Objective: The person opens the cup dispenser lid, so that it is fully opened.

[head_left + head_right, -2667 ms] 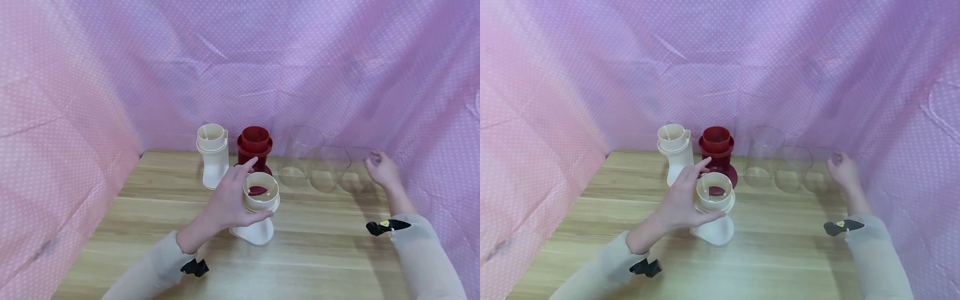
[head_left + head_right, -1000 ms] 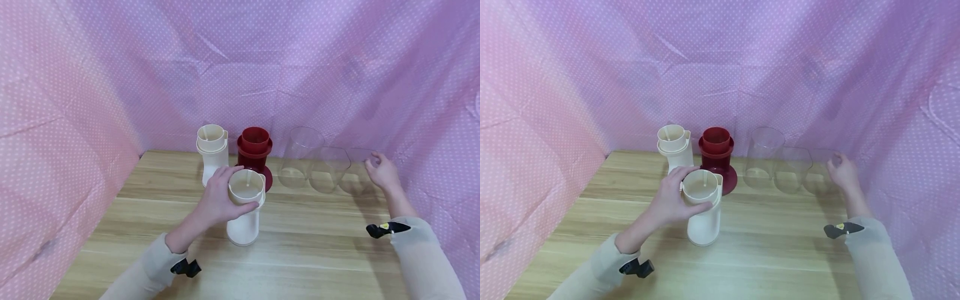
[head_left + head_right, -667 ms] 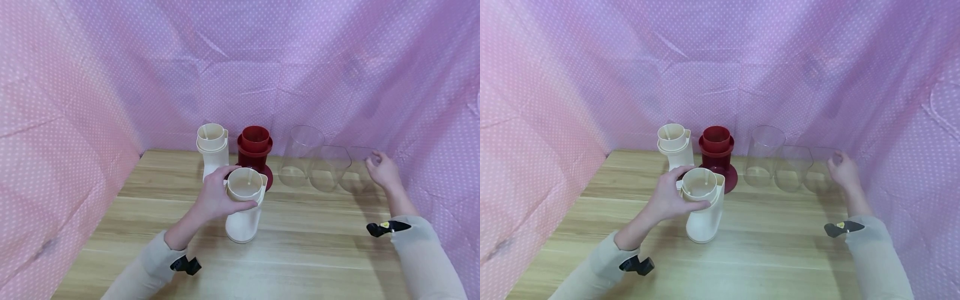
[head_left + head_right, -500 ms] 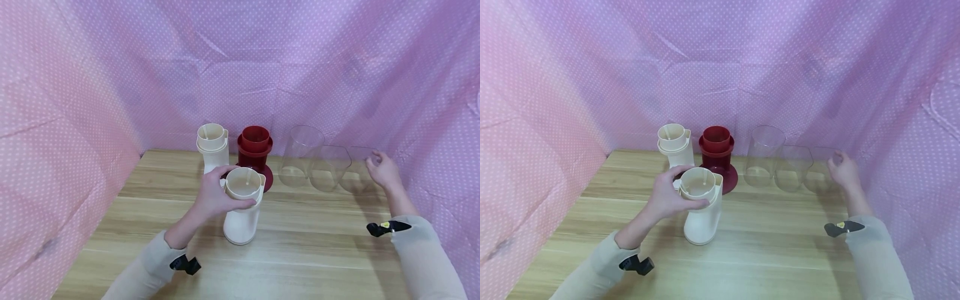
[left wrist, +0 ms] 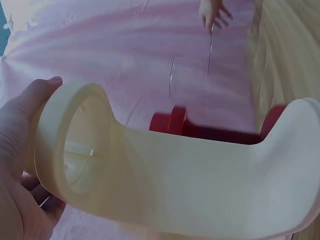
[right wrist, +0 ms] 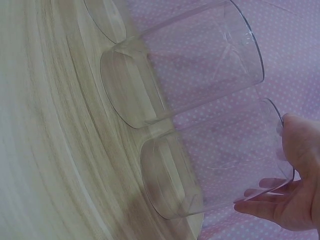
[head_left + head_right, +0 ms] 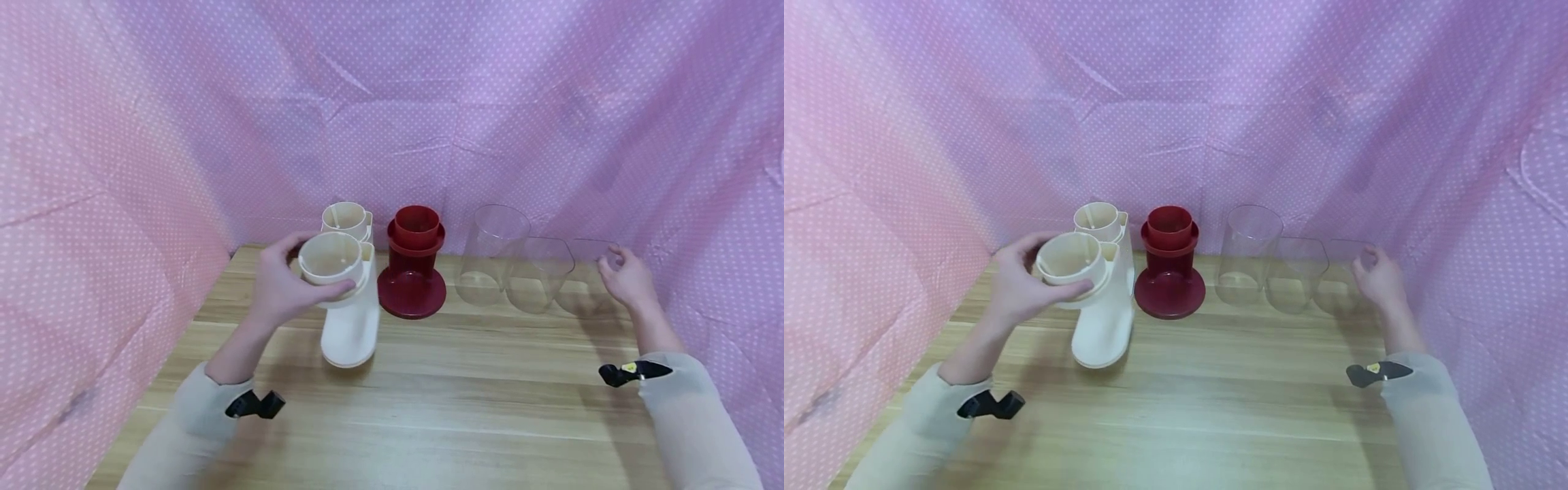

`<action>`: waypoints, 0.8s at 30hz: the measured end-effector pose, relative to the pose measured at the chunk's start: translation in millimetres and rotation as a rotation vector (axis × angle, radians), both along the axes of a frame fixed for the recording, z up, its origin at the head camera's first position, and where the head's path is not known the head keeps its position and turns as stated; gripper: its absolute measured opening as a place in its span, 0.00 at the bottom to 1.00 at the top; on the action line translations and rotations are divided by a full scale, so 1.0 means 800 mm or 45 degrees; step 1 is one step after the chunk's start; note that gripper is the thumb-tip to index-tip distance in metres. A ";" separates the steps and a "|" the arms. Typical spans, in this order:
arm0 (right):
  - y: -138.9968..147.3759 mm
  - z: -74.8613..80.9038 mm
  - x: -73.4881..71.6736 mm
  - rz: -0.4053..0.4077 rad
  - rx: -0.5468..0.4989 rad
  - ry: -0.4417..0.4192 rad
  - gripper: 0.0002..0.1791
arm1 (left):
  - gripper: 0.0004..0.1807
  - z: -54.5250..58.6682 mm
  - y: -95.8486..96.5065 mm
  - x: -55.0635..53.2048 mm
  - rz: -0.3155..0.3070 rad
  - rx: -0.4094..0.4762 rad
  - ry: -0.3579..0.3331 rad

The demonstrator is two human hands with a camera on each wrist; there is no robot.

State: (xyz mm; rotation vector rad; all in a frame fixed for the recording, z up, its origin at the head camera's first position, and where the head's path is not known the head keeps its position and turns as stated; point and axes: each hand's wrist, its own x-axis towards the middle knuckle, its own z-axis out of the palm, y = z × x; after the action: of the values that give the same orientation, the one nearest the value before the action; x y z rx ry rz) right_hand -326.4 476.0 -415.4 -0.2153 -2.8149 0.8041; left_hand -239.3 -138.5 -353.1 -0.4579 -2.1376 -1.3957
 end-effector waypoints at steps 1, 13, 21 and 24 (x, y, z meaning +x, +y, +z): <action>0.001 -0.001 0.000 -0.001 -0.001 -0.001 0.38 | 0.39 0.002 -0.008 -0.004 0.012 0.009 0.014; 0.003 0.003 -0.004 0.010 -0.023 0.011 0.38 | 0.36 0.024 -0.095 -0.054 0.166 0.123 0.020; 0.005 0.002 -0.006 0.020 -0.014 -0.014 0.39 | 0.38 -0.015 -0.126 -0.109 0.171 0.121 -0.128; 0.003 0.002 -0.003 0.015 -0.017 -0.021 0.38 | 0.39 -0.022 -0.131 -0.125 0.172 0.035 -0.197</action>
State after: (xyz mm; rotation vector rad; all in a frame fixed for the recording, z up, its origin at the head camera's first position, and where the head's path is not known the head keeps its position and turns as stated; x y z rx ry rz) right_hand -328.7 478.1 -414.1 -0.2089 -2.8292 0.8273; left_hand -339.0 -243.6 -370.4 -0.1962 -2.2229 -1.4224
